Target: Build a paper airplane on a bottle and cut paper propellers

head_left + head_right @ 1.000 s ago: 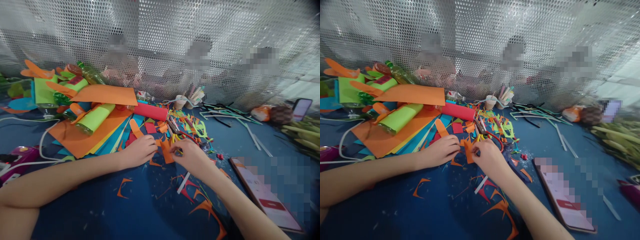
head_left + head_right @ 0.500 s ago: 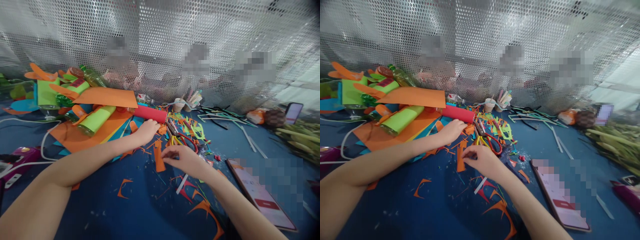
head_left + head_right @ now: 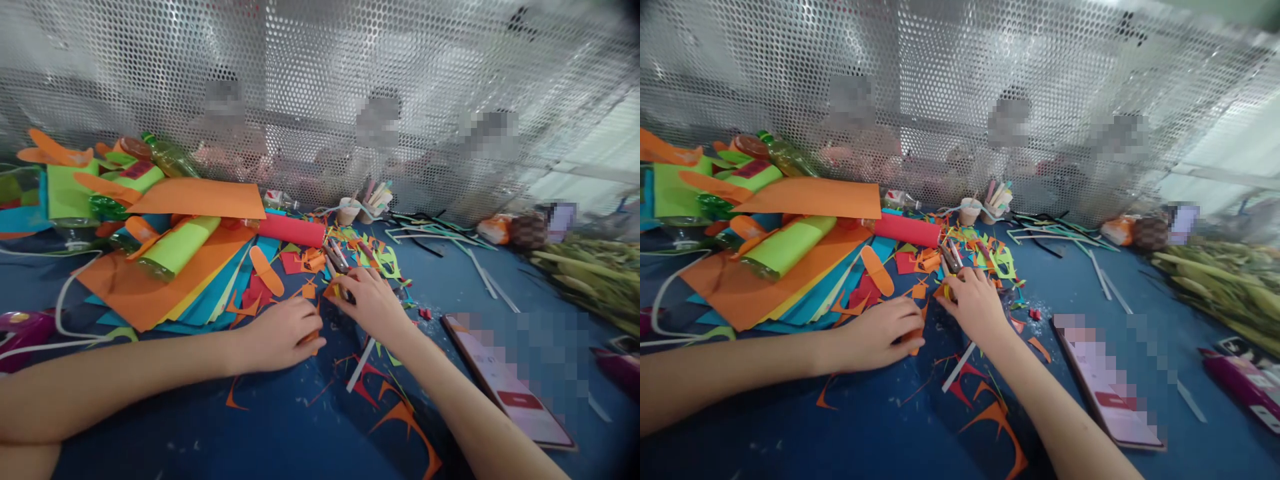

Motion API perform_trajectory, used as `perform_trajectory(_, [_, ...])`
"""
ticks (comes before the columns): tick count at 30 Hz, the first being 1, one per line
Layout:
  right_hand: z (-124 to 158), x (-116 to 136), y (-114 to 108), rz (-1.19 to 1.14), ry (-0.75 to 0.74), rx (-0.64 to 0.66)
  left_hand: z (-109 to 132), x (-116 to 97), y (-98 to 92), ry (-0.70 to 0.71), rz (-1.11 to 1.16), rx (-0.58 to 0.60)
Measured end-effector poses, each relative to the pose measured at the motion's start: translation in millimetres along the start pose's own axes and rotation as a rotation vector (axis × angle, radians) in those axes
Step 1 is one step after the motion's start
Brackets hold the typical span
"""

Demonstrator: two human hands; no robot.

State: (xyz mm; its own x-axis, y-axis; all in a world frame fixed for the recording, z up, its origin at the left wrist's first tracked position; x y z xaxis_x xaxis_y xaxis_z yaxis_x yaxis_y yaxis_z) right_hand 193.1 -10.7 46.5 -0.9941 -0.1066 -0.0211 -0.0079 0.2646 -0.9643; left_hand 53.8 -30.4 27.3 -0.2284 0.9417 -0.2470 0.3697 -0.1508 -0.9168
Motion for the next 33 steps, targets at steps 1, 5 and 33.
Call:
perform_trajectory(1, [0, 1, 0, 0.028, 0.014, 0.01, 4, -4, 1.9, -0.003, 0.005, 0.002])
perform_trajectory(5, [-1, 5, 4, 0.128, 0.046, -0.007, 12, -8, 5.9, -0.024, 0.039, 0.011])
perform_trajectory(33, [-23, 18, 25, 0.174, 0.102, -0.017, 14, -6, 13.9, -0.011, -0.012, 0.014])
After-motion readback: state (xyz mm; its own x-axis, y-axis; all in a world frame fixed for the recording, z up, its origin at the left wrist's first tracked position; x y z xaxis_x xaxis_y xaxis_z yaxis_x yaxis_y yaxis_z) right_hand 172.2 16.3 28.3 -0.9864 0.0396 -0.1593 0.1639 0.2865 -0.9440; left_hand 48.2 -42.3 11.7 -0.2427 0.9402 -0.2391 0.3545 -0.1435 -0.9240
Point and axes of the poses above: each hand's wrist, its own z-axis away from the middle knuckle, its own y-axis out of the palm, x = y × z, the point moved 6 cm from there along -z, towards the middle knuckle, and after that the axes turned 6 degrees about y, right-handed, at the moved point
